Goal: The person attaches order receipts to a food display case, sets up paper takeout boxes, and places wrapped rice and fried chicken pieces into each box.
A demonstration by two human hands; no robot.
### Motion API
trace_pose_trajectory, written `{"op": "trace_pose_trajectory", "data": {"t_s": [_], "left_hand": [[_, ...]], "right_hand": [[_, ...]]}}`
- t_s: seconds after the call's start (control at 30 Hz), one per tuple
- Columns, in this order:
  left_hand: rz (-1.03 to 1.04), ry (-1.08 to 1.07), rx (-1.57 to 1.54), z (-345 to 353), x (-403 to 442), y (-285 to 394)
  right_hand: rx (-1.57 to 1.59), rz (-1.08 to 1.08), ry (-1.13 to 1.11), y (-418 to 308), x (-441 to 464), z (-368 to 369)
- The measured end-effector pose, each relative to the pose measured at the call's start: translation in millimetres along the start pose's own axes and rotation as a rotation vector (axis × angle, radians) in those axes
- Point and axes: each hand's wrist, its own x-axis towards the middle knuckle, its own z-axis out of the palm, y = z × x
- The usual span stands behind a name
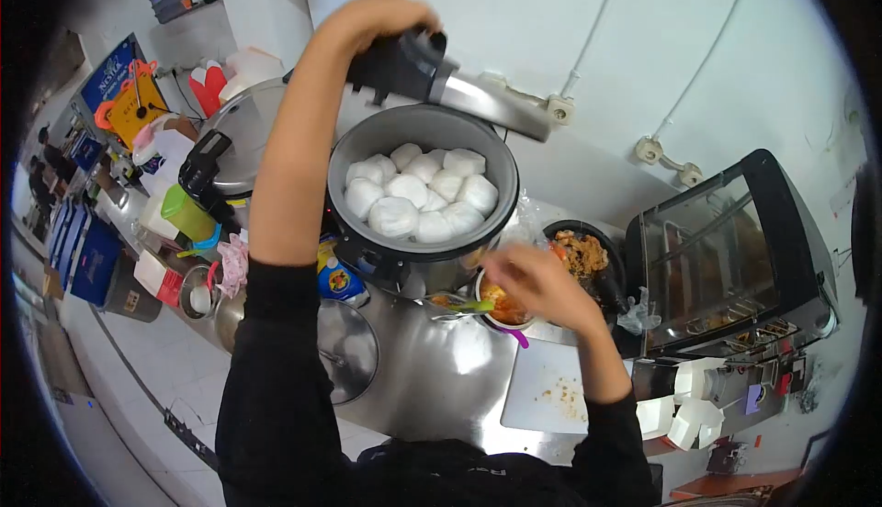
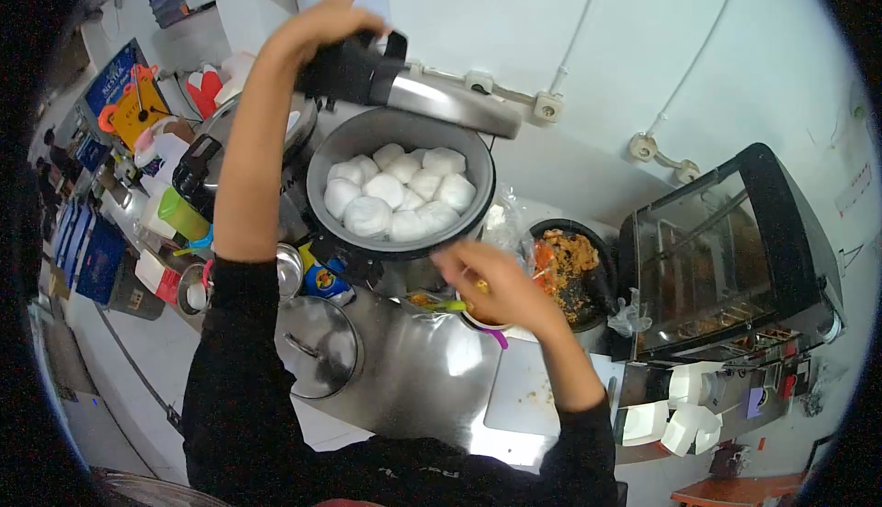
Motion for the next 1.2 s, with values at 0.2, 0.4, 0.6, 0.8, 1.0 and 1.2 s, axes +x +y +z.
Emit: {"op": "trace_pose_trajectory", "data": {"t_s": [0.2,0.4,0.6,0.8,1.0,1.2], "left_hand": [[-0.192,-0.2,-0.09,-19.4,37.9,29.3],[-0.217,-0.254,-0.132,-23.9,44.8,20.0],[-0.073,-0.111,0.022,-20.3,39.7,-1.3],[0.012,-0.048,-0.101,2.3,-46.0,-19.5],[0.17,0.105,-0.238,85.4,-188.4,-86.7],[0.113,0.513,0.318,135.0,-207.4,-139.5]], "right_hand": [[-0.194,0.002,-0.411,123.9,175.3,101.2],[-0.421,0.275,-0.602,113.6,199.3,123.4],[-0.057,0.334,-0.409,116.5,175.3,104.2],[0.148,0.281,0.059,59.9,82.7,46.8],[1.135,0.289,0.086,23.9,-183.8,-38.4],[0.623,0.535,0.526,21.9,-449.4,-135.8]]}}
